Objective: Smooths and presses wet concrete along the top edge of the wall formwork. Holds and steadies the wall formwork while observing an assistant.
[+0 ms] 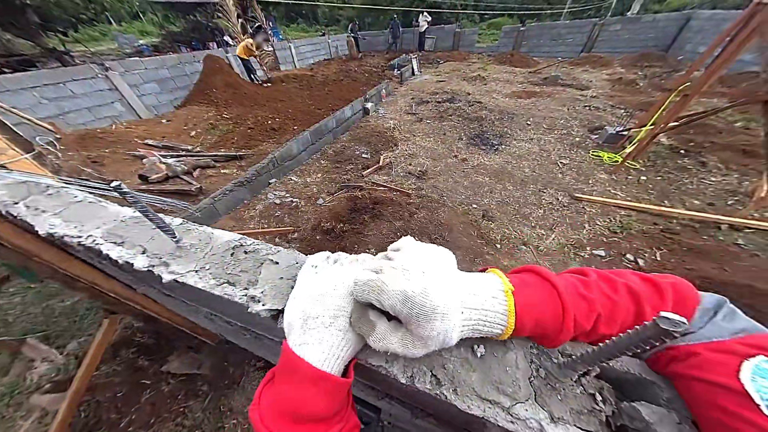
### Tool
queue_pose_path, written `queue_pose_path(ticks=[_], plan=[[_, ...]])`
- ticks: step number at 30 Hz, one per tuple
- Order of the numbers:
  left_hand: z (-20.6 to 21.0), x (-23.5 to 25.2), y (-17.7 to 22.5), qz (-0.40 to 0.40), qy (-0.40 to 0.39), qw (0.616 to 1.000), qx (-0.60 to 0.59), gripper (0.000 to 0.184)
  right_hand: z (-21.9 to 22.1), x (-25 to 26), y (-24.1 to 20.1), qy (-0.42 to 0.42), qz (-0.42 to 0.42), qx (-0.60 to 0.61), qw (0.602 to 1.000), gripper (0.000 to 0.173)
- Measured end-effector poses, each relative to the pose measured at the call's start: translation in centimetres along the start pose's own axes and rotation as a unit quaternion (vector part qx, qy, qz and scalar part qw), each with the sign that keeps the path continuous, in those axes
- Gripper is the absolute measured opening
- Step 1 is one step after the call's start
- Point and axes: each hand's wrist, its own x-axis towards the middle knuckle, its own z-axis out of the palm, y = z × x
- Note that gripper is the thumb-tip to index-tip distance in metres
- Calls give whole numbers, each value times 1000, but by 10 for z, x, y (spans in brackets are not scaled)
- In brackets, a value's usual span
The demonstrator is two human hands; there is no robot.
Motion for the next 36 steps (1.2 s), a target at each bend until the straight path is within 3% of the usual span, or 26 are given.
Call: queue_pose_path(ticks=[17,18,20,22,23,36], plan=[[3,3,-1,-17,-45,997,59,20,4,-5,7,28,5,38,999,26],[7,1,-4,-2,-25,998,53,19,4,-5,8,32,1,44,999,26],[35,-4,-21,74,115,990,44,19,5,-5,9,40,-5,46,998,25],[4,2,-3,8,-34,998,57,16,4,-5,10,32,1,47,998,25],[0,4,0,-7,-56,997,58,16,3,-6,11,26,2,50,998,24],[-1,6,2,-12,-49,997,54,16,3,-6,14,36,6,66,997,26]])
